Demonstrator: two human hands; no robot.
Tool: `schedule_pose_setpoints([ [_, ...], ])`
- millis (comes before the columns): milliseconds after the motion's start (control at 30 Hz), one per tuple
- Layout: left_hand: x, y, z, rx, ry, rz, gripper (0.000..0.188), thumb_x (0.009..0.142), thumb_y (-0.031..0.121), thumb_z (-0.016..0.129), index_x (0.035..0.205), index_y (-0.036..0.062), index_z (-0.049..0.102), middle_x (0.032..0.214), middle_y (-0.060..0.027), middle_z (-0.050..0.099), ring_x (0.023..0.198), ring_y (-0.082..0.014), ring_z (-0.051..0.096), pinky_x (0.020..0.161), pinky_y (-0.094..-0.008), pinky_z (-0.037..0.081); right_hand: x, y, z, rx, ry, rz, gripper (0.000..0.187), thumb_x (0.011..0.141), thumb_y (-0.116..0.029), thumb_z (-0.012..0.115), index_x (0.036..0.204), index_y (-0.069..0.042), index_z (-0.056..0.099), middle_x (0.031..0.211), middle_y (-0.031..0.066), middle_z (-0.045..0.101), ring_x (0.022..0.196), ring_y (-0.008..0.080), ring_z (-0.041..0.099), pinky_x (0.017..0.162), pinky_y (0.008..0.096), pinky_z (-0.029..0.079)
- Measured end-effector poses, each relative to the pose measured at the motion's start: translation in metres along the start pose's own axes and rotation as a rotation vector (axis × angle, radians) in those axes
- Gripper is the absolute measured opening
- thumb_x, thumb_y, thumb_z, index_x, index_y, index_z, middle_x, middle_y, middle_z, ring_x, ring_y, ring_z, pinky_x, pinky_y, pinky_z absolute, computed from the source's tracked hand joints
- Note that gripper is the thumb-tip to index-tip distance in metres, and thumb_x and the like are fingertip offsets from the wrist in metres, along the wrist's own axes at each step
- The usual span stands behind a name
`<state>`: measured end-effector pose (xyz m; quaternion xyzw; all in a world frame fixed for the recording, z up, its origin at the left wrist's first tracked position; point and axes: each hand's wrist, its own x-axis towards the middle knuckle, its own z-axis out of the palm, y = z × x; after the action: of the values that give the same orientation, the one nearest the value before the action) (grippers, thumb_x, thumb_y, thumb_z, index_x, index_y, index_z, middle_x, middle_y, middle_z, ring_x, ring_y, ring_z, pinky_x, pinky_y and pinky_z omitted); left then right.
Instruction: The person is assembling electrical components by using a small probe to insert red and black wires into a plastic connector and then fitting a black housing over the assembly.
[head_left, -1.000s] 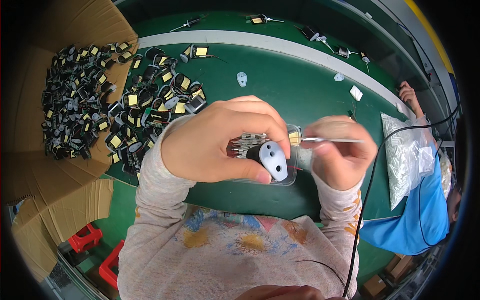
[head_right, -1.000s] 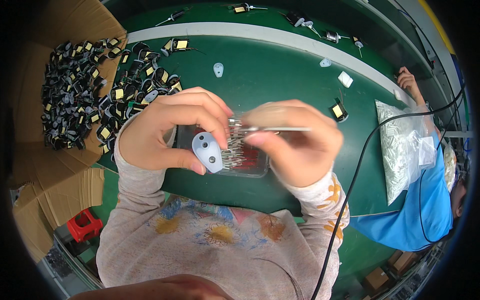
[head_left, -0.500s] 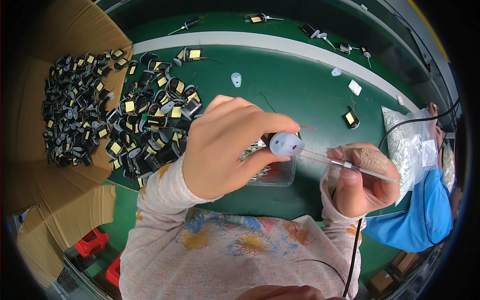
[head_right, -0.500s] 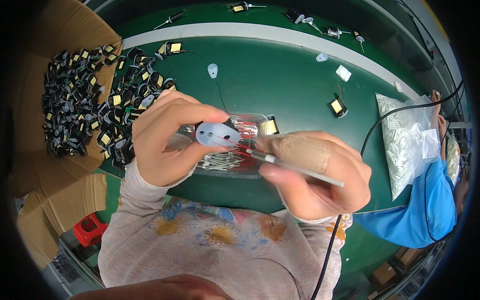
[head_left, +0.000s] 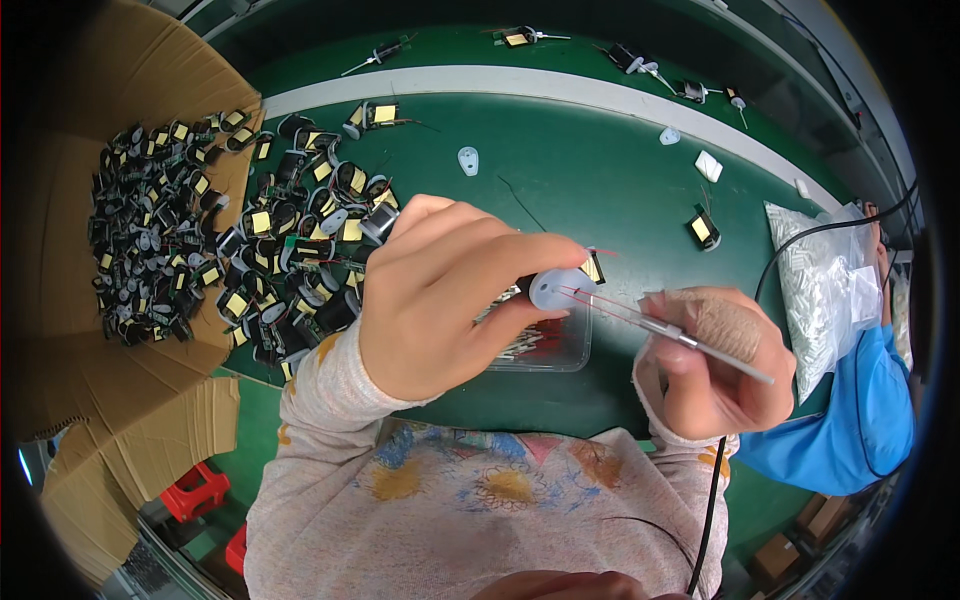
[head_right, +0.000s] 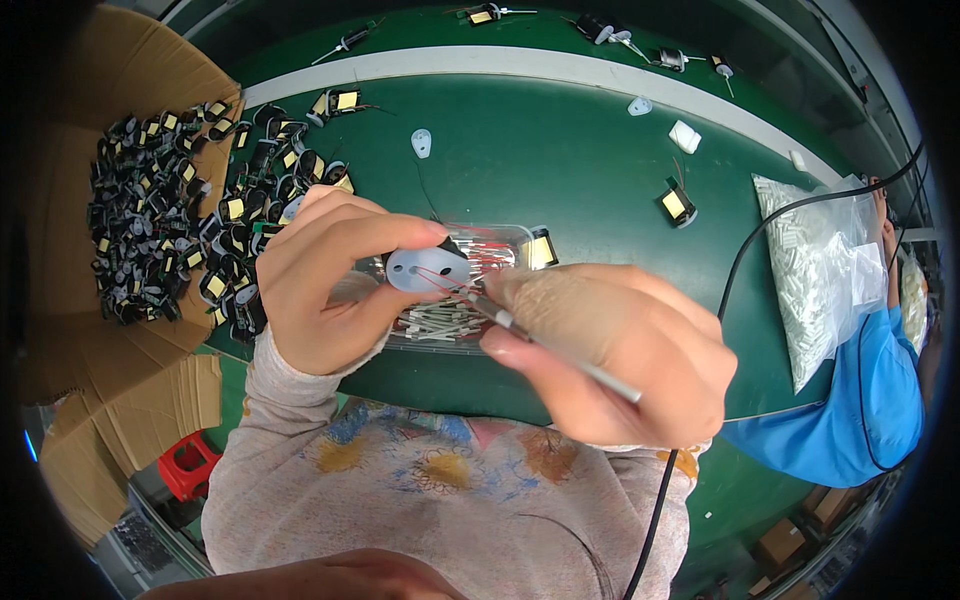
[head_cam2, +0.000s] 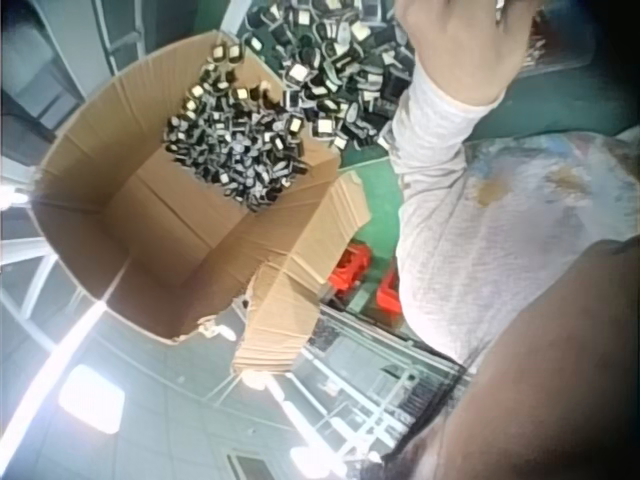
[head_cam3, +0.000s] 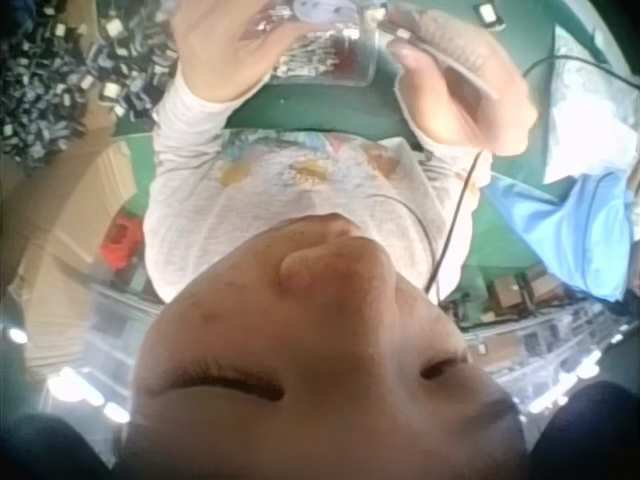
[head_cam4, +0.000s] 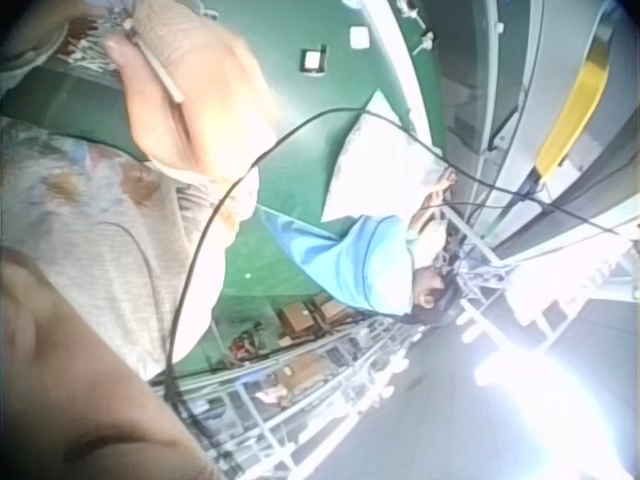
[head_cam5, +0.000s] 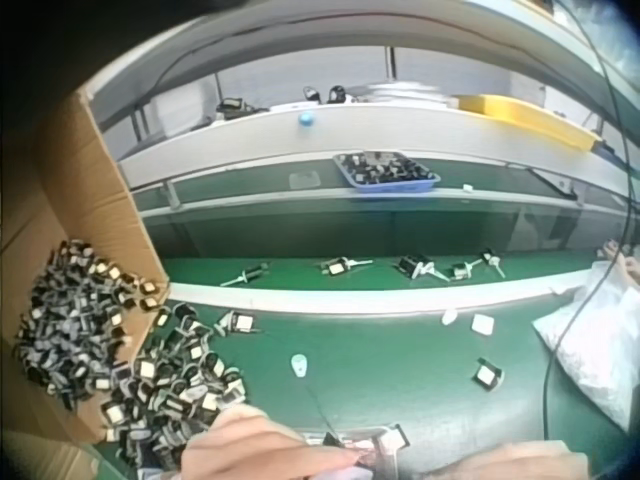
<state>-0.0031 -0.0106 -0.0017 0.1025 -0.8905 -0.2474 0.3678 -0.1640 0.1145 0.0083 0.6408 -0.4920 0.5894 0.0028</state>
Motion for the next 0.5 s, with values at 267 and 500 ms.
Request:
schedule_pose_setpoints([
  [267,-0.001,0.002,-0.001,0.088,0.050,0.032,0.036,0.054,0.009,0.075,0.089,0.0064,0.068,0.071,-0.0030,0.062,0.063,-0.0194,0.055,0.062,-0.0292,0.039,0.000,-0.013,-0.002,-0.231,-0.074,-0.174,0.023,0.069,0.001,0.073,0.085,0.009,0.058,0.070,0.0193,0.064,0.062,0.0269,0.065,0.057,0.0317,0.054],
  [500,-0.001,0.004,-0.001,0.137,0.061,0.060,0.033,0.053,0.008,0.078,0.084,0.0029,0.067,0.073,-0.0048,0.065,0.063,-0.0198,0.055,0.061,-0.0295,0.041,-0.004,-0.012,-0.003,-0.160,-0.119,-0.167,0.033,0.062,0.005,0.075,0.090,0.009,0.059,0.077,0.0197,0.064,0.067,0.0290,0.066,0.058,0.0325,0.055],
])
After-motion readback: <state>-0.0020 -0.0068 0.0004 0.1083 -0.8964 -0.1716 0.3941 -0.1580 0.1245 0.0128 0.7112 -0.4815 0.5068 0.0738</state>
